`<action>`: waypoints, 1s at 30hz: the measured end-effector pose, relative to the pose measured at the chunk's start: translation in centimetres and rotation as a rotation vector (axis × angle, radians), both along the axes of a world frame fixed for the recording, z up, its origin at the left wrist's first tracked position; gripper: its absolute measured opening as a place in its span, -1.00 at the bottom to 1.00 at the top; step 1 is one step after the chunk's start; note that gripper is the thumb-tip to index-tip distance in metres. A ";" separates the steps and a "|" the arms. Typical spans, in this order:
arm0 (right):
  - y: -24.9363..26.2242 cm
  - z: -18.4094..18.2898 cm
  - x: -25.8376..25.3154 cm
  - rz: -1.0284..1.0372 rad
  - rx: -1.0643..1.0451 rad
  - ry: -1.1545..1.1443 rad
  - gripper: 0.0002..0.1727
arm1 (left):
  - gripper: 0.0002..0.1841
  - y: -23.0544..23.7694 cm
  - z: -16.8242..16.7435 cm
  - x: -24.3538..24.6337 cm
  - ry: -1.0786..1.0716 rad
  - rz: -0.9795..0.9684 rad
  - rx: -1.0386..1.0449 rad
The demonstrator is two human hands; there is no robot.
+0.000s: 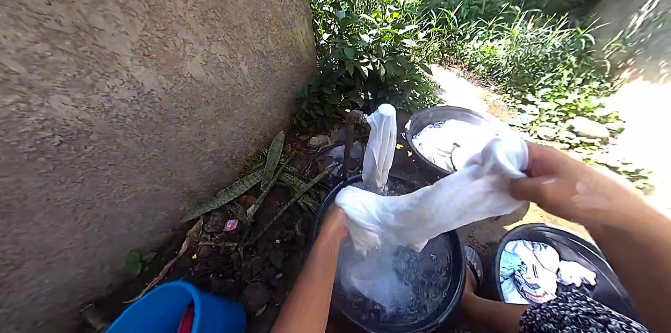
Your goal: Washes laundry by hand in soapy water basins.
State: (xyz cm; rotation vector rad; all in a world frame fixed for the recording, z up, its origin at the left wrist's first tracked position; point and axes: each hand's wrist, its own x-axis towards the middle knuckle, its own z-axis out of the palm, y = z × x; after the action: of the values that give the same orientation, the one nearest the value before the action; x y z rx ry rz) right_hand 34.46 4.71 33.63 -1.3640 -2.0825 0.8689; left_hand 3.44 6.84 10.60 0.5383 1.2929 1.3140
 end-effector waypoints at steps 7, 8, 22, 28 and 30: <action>0.5 -24.3 0.4 -0.177 -0.531 -0.279 -0.01 | -0.07 -1.5 9.4 1.9 0.022 -0.314 0.213; 0.2 -25.4 -1.1 -0.159 -0.509 -0.194 0.29 | -0.08 -2.0 10.0 2.7 -0.034 -0.338 0.252; -2.6 -19.0 -14.8 -0.417 -0.550 1.398 -0.53 | -0.28 -6.7 -2.0 4.0 -0.648 0.353 0.241; -4.4 -19.6 -16.2 -0.467 -0.836 1.719 -0.70 | -0.02 -7.6 -5.3 7.3 -0.865 0.240 0.270; -5.1 -21.3 -14.6 -0.506 -0.848 1.751 -0.70 | -0.12 -6.0 -4.7 5.5 -0.814 0.291 0.369</action>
State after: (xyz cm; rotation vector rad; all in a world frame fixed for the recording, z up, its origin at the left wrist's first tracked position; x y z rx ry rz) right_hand 19.84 -0.41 12.37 -0.6655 -0.0144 1.7690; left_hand 8.97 0.89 5.93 0.0216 0.4609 1.7754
